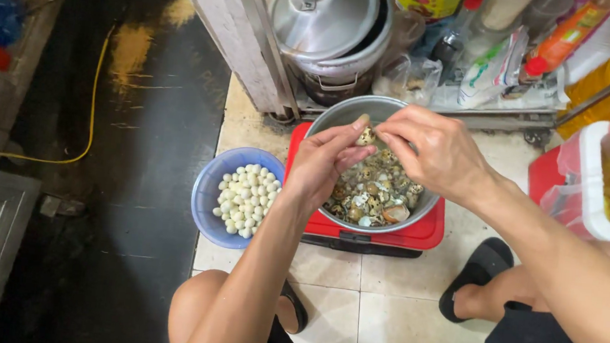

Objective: Peeling the shells off boiled quail eggs and placing the peeled eggs into a separate bowl.

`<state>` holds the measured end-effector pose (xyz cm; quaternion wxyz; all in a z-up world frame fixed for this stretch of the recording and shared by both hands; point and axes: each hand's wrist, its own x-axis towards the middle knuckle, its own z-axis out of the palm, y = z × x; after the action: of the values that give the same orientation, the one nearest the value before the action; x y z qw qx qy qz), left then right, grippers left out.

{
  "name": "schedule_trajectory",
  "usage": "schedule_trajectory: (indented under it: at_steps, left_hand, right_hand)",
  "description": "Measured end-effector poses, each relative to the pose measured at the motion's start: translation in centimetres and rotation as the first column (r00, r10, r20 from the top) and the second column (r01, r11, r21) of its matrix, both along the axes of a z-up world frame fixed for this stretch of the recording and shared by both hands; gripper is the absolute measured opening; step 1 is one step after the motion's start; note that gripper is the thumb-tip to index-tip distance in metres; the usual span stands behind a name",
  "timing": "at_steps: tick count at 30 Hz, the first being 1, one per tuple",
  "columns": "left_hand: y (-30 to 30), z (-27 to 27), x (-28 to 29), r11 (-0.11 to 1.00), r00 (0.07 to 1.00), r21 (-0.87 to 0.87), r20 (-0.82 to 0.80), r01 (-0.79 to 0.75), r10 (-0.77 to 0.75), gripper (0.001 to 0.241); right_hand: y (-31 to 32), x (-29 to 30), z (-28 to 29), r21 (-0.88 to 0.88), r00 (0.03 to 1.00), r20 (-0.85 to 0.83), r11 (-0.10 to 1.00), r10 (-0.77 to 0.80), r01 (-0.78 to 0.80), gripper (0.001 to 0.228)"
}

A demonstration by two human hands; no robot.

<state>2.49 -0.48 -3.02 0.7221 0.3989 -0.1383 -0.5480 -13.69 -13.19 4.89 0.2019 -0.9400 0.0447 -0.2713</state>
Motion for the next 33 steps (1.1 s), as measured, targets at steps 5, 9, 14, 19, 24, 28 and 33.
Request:
schedule_trajectory:
  at_steps: [5,9,14,19,24,28,33]
  left_hand:
    - [0.2,0.0,0.2,1.000,1.000,0.007,0.017,0.022,-0.022,0.032]
    - [0.4,0.3,0.3,0.998,0.998,0.028,0.033,0.047,-0.048,0.035]
    - [0.6,1.1,0.2,0.996,0.996,-0.015,0.030,0.086,-0.086,0.036]
    - [0.3,-0.3,0.5,1.000,0.999,-0.002,0.030,0.024,-0.023,0.034]
    - [0.2,-0.2,0.3,1.000,0.998,-0.011,0.060,-0.001,0.001,0.034]
    - [0.1,-0.6,0.1,1.000,0.997,-0.001,0.082,-0.006,0.006,0.033]
    - [0.0,-0.8,-0.1,1.000,0.994,-0.011,0.104,-0.017,0.018,0.032]
  right_hand:
    - [-0.3,-0.1,0.1,0.079,1.000,0.007,0.997,-0.017,0.017,0.013]
    - [-0.8,-0.4,0.5,0.138,0.999,-0.028,0.990,-0.023,0.026,0.013]
    - [-1.0,-0.5,0.3,0.125,1.000,-0.027,0.992,-0.016,0.019,0.014]
    - [-0.6,-0.5,0.3,0.109,0.999,-0.026,0.994,0.028,-0.026,0.015]
    - [-0.5,-0.5,0.3,0.058,0.998,-0.049,0.998,0.032,-0.029,0.016]
    - [-0.6,-0.5,0.0,0.025,0.998,-0.052,0.999,0.042,-0.040,0.015]
    - [-1.0,-0.4,-0.7,-0.079,0.997,-0.059,0.996,0.046,-0.050,0.015]
